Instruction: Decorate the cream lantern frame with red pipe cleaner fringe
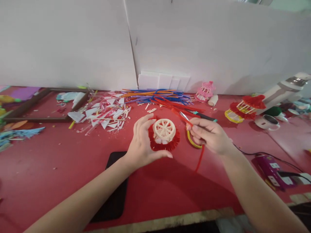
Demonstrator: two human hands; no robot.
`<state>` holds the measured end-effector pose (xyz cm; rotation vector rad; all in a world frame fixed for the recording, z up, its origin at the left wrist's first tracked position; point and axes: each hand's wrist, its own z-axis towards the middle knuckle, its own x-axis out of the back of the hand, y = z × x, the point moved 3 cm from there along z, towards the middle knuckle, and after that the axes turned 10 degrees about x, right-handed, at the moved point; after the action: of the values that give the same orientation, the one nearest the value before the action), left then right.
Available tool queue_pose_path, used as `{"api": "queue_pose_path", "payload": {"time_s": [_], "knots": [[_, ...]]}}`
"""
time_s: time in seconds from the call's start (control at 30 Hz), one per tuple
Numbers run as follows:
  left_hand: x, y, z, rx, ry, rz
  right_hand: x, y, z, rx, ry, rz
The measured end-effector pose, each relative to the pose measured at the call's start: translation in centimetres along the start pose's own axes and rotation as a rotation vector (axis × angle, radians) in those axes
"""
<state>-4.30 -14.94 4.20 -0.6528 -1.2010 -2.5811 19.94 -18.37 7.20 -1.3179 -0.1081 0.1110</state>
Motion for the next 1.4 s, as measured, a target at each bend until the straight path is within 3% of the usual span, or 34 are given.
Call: {"api": "queue_pose_path", "payload": {"time_s": [0.1,0.23,0.43,0.6,0.87,1.03,1.4], "knots": [[-1.1,-1.0,-1.1,-0.057,0.0,0.031,0.0,0.6,-0.9,0.094,-0.032,-0.269],[-1.8,-2.5,-2.0,-0.07,0.028,-0.026,-0.7,1.3,-1.6,0.355,-0.025,-0.559],[-2.2,-4.3,-2.3,0.189,-0.042,-0.171,-2.2,2.7,-2.4,0.565,0.013,-0.778],[-2.6,-3.4,-1.8,0.31,-0.203,-0.315,-3.4,2.9,-2.9,0.709,-0.051,-0.913],[-2.3,-2.3,-1.9,0.512,-0.199,-0.616,-4.8,2.6,-3.3,0.725,0.023,-0.849],[-2.7,-2.5,-2.0,0.718,-0.349,-0.836,-5.6,2.2,-3.9,0.764,0.043,-0.894],[-3.0,-2.0,-1.9,0.809,-0.425,-1.005,-6.0,1.7,-4.1,0.817,0.049,-1.102]]}}
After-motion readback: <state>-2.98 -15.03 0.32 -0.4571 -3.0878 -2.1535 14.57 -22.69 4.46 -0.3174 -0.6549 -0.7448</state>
